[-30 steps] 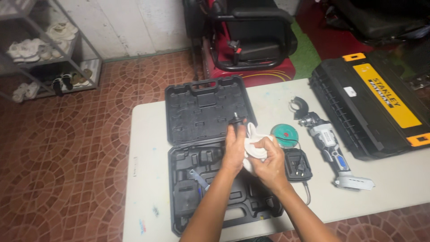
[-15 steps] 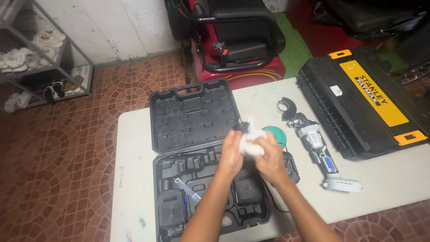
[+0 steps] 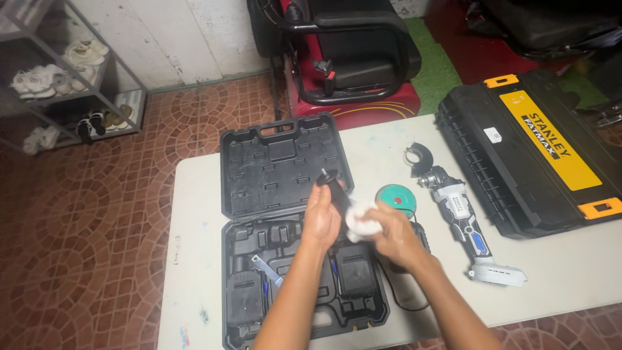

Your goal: The person wipes several power tools and accessories with a white cloth. They clean a battery charger, a cordless drill, a drill chuck, and a battery pack, placing each item back into a black plastic case on a white table.

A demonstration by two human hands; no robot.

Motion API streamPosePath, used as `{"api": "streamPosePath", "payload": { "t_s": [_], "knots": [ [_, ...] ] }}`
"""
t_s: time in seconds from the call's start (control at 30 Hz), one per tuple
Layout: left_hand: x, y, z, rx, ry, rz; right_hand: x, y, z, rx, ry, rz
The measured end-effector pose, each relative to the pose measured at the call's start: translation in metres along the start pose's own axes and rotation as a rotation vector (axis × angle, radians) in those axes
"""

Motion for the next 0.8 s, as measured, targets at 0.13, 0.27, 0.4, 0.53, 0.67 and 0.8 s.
{"api": "streamPosePath", "payload": {
  "t_s": [0.13,0.27,0.4,0.53,0.67,0.8],
  "knots": [
    [-0.009,-0.011,0.028,0.009,-0.131,-0.031,-0.013,0.021,-0.021,0.129,-0.107,-0.311],
    [-0.012,-0.051,0.081,-0.119,-0.287,-0.131,-0.02,0.028,-0.058,0.052,0.095,-0.159],
    [-0.03,-0.103,0.122,-0.131,-0.648,-0.207,-0.064,0.046,-0.117,0.277,0.202,-0.277],
    [-0.034,-0.143,0.142,0.03,-1.46,-0.236,-0.081,0.034,-0.156,0.26,0.258,-0.29],
    [-0.027,-0.165,0.149,0.081,-1.784,-0.157,-0.073,0.006,-0.178,0.265,0.477,-0.115],
    [-0.026,-0.174,0.153,0.102,-1.965,-0.113,-0.065,-0.008,-0.187,0.158,0.567,-0.072]
  ]
}}
Point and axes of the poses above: each hand's wrist, its own y-axis away from the middle knuckle, its own x-axis out of the palm, z = x × y, the point moved 4 cm from there along -y, towards the middle knuckle, and after that the axes turned 7 degrees about -x, right-handed, at the moved point
